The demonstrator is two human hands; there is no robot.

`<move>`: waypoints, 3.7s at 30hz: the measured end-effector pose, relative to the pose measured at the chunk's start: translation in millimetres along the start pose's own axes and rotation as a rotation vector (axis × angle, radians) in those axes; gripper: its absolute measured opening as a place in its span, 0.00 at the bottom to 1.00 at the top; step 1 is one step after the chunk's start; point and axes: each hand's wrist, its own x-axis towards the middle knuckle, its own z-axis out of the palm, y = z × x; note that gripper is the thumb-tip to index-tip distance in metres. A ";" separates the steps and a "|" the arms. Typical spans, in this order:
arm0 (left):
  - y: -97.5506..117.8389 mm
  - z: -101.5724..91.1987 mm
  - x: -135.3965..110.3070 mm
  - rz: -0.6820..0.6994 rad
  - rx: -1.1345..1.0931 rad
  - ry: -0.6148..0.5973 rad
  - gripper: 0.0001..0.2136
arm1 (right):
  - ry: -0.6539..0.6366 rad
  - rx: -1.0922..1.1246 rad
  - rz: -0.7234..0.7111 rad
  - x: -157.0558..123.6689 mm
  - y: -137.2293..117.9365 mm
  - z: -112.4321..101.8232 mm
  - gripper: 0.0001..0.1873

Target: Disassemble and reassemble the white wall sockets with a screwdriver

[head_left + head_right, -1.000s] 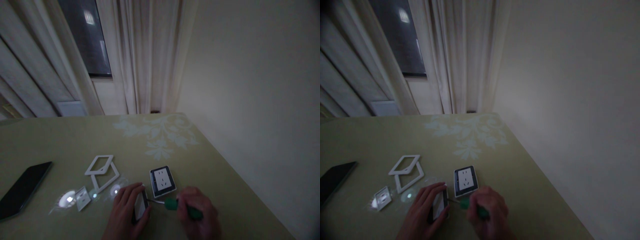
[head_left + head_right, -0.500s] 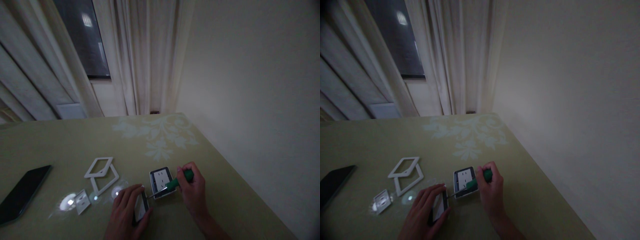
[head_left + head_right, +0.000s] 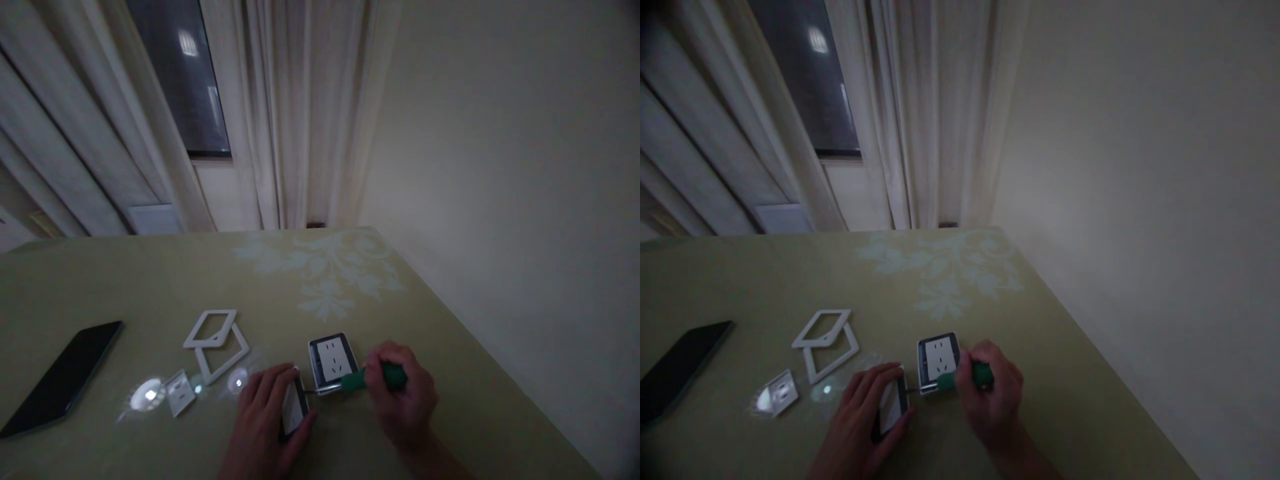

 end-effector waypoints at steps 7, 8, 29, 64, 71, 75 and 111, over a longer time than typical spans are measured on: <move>4.7 -2.4 4.2 0.033 -0.030 0.012 0.22 | -0.341 -0.174 -0.521 29.0 -55.1 19.6 0.11; 4.9 -2.3 3.7 0.039 -0.028 0.012 0.22 | -0.343 -0.176 -0.537 33.2 -59.3 26.8 0.11; 6.8 -8.9 -0.4 0.033 -0.040 0.052 0.17 | 0.003 -0.025 0.355 28.9 17.4 42.3 0.17; 13.8 -17.4 5.1 0.071 -0.083 -0.062 0.19 | -0.314 0.031 -0.444 51.6 -50.3 47.9 0.11; 16.1 -15.5 5.7 0.059 -0.064 -0.018 0.19 | -0.161 -0.032 -0.022 53.2 -19.3 56.1 0.16; 15.3 -14.6 4.9 0.070 -0.056 0.002 0.19 | -0.024 -0.037 0.168 35.8 3.8 43.9 0.16; 1.0 -35.1 8.1 0.002 -0.106 -0.181 0.26 | -0.234 0.100 0.226 27.6 11.9 -4.1 0.16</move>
